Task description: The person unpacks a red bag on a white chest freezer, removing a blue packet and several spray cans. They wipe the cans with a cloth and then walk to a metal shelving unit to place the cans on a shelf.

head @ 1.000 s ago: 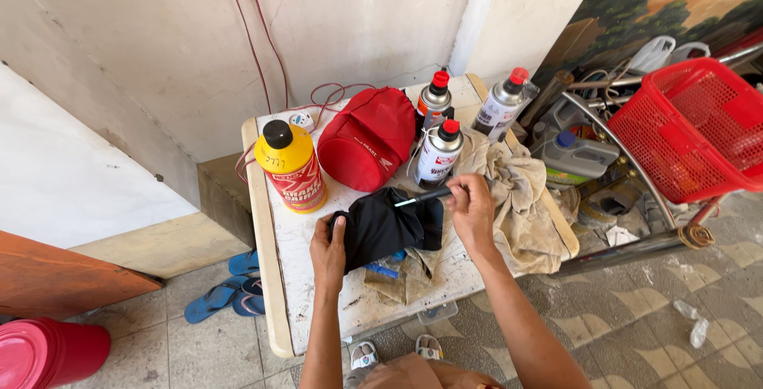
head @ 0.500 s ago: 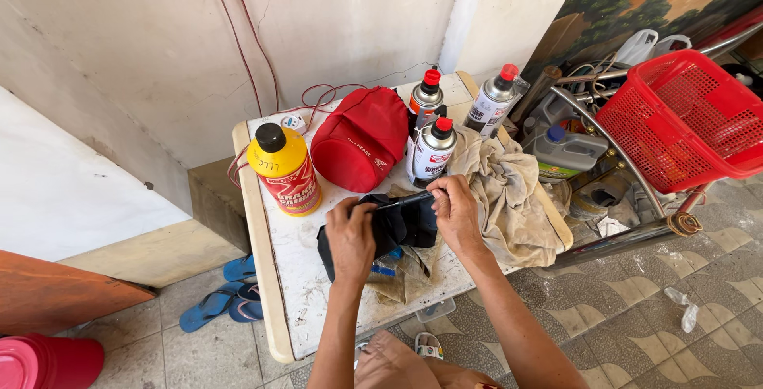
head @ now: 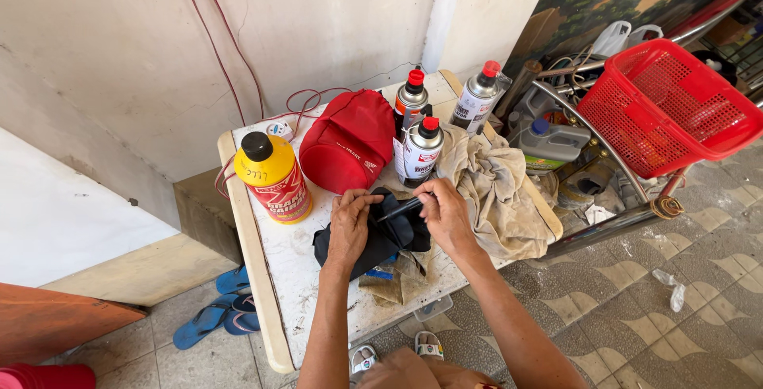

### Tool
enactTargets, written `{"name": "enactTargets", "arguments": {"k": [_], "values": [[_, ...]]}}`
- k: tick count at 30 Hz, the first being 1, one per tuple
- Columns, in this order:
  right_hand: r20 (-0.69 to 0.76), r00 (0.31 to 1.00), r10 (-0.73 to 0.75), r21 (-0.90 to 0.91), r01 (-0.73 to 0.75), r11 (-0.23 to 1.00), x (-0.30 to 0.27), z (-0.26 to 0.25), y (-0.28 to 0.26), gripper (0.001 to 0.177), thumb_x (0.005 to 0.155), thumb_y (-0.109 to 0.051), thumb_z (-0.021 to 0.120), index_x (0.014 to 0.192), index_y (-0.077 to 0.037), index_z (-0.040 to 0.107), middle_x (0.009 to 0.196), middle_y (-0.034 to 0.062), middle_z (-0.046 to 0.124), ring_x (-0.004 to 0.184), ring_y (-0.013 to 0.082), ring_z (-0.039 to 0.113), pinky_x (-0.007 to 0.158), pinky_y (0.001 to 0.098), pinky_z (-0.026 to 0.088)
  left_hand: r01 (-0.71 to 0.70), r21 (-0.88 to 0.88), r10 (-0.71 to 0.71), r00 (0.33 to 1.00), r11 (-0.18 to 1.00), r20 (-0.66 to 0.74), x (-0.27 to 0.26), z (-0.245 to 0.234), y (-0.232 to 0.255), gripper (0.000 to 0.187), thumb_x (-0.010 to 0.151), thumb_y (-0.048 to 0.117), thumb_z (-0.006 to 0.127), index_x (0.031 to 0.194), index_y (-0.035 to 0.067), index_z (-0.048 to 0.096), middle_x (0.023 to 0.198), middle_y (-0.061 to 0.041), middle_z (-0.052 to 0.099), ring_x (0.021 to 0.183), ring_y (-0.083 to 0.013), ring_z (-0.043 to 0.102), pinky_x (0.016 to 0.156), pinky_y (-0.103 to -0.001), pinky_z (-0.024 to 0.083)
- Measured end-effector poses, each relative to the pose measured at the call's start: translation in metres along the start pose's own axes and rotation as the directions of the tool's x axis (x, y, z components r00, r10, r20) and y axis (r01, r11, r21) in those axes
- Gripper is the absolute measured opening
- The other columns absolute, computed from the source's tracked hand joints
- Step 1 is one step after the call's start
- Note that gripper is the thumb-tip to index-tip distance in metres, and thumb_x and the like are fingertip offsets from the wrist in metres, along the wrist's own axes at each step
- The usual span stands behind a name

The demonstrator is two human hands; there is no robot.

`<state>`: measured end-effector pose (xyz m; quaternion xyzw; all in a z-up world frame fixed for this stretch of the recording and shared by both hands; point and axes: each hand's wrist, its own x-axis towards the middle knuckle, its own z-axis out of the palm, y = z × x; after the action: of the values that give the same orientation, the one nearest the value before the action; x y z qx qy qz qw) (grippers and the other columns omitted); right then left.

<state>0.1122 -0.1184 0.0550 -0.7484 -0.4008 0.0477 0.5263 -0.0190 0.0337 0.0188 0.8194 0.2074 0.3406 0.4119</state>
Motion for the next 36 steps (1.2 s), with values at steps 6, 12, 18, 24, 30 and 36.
{"name": "enactTargets", "arguments": {"k": [6,12,18,24,30,36], "values": [[-0.032,0.979,0.199,0.178,-0.191,0.965,-0.013,0.032,0.014,0.012,0.093,-0.005,0.073,0.096,-0.003,0.061,0.081,0.0065,0.069,0.062,0.0082,0.062,0.052,0.0243,0.051,-0.01,-0.141,0.014,0.999,0.99,0.03,0.0,-0.005,0.012,0.026,0.093,0.001,0.056,0.107,0.006,0.077,0.111,-0.009,0.067,0.105,-0.0279,0.056,0.097,-0.036,0.043],[-0.106,0.994,0.022,0.107,-0.01,0.994,-0.033,0.047,0.004,0.004,0.09,-0.004,0.071,0.093,-0.005,0.068,0.096,0.0037,0.068,0.077,0.0109,0.07,0.065,0.0248,0.059,-0.035,-0.168,0.043,0.998,0.985,0.049,-0.002,-0.004,0.015,0.028,0.092,0.0,0.055,0.108,0.007,0.078,0.114,-0.008,0.067,0.107,-0.0266,0.056,0.099,-0.035,0.043],[-0.123,0.987,-0.101,-0.038,0.097,0.995,-0.037,0.036,0.014,0.014,0.099,-0.009,0.061,0.107,-0.008,0.073,0.106,0.0044,0.071,0.097,0.0169,0.066,0.087,0.0297,0.055,-0.056,-0.197,0.06,0.998,0.979,0.016,-0.001,-0.015,0.012,0.028,0.095,0.001,0.055,0.111,0.007,0.078,0.112,-0.008,0.066,0.111,-0.0262,0.058,0.104,-0.035,0.038],[0.103,0.964,0.245,0.03,-0.249,0.968,-0.035,0.021,0.004,0.04,0.09,-0.028,0.073,0.125,-0.011,0.063,0.112,0.0086,0.068,0.095,0.0207,0.065,0.083,0.0324,0.055,0.063,-0.266,-0.044,0.996,0.962,0.077,-0.002,-0.024,0.018,0.039,0.084,-0.007,0.053,0.113,0.007,0.077,0.119,-0.009,0.064,0.117,-0.0289,0.053,0.108,-0.036,0.036],[0.097,0.983,0.154,0.128,-0.165,0.978,-0.044,0.037,0.003,0.063,0.08,-0.019,0.081,0.134,-0.008,0.051,0.122,0.0089,0.068,0.112,0.0183,0.065,0.097,0.036,0.051,-0.1,-0.24,0.128,0.986,0.966,0.103,0.006,-0.018,0.038,0.046,0.081,-0.011,0.056,0.117,0.01,0.075,0.125,-0.009,0.063,0.119,-0.0288,0.052,0.108,-0.036,0.037],[-0.182,0.882,0.434,0.449,-0.319,0.835,-0.053,0.043,0.06,0.037,0.084,-0.005,0.077,0.118,-0.002,0.061,0.108,0.0082,0.07,0.096,0.0155,0.064,0.088,0.0324,0.052,-0.191,-0.146,0.198,0.979,0.971,0.039,0.006,-0.021,0.035,0.041,0.085,-0.008,0.06,0.119,0.012,0.073,0.129,-0.009,0.066,0.124,-0.0321,0.055,0.108,-0.039,0.042]]}}
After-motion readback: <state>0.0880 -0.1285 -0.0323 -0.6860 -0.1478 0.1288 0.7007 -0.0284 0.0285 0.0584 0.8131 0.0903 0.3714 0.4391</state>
